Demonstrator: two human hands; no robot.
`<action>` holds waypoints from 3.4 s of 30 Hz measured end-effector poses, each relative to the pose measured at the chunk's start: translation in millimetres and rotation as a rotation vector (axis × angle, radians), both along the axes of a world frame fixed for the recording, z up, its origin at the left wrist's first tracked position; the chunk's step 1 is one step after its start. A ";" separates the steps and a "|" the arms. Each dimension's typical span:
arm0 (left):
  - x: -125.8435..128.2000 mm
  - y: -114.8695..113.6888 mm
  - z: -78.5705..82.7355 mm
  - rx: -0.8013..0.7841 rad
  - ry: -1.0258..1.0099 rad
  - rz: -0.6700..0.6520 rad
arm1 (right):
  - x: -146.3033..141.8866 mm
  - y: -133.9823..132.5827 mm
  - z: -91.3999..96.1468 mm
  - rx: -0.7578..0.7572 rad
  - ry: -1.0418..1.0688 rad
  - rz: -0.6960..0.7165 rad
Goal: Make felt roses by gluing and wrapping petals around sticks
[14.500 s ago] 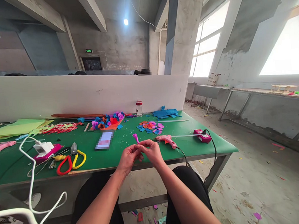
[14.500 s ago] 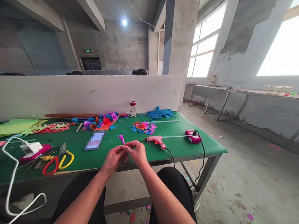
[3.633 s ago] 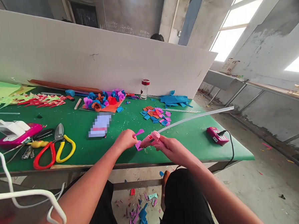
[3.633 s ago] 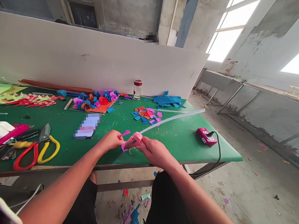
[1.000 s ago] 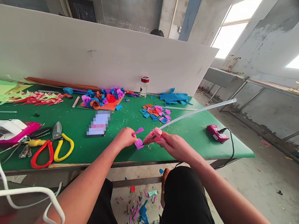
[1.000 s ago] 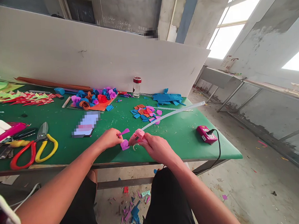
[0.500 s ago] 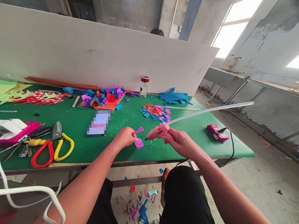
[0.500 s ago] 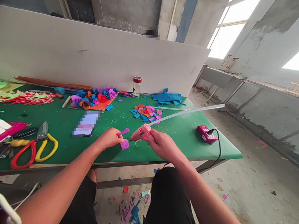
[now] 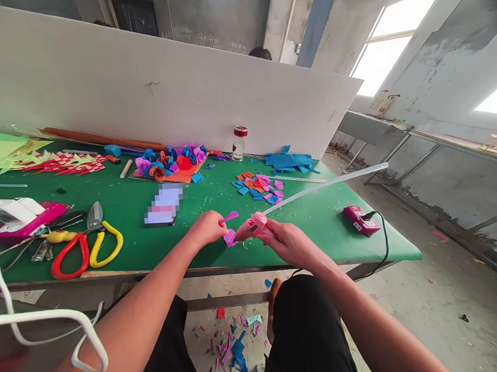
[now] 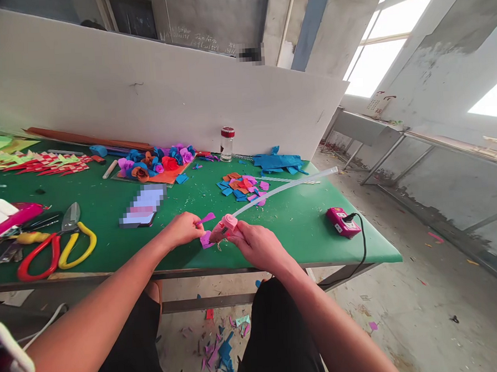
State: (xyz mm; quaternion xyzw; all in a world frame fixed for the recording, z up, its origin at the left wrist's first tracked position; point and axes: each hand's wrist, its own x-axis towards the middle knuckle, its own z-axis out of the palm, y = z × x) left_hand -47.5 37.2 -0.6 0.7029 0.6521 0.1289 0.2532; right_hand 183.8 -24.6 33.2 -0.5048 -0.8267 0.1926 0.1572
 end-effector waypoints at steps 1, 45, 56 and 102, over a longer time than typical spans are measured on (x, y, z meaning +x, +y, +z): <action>0.2 0.1 0.3 -0.001 0.002 0.002 | -0.1 0.0 0.0 0.003 -0.015 -0.006; -3.1 1.6 -5.0 0.003 -0.059 -0.024 | -8.3 -6.4 -1.5 0.014 0.000 0.017; -1.8 -0.7 -2.3 -0.010 -0.051 -0.015 | -11.8 -8.0 0.0 0.005 -0.028 0.000; -18.3 -34.3 34.6 0.225 -0.397 -0.073 | 60.4 47.1 -41.9 0.113 0.173 -0.519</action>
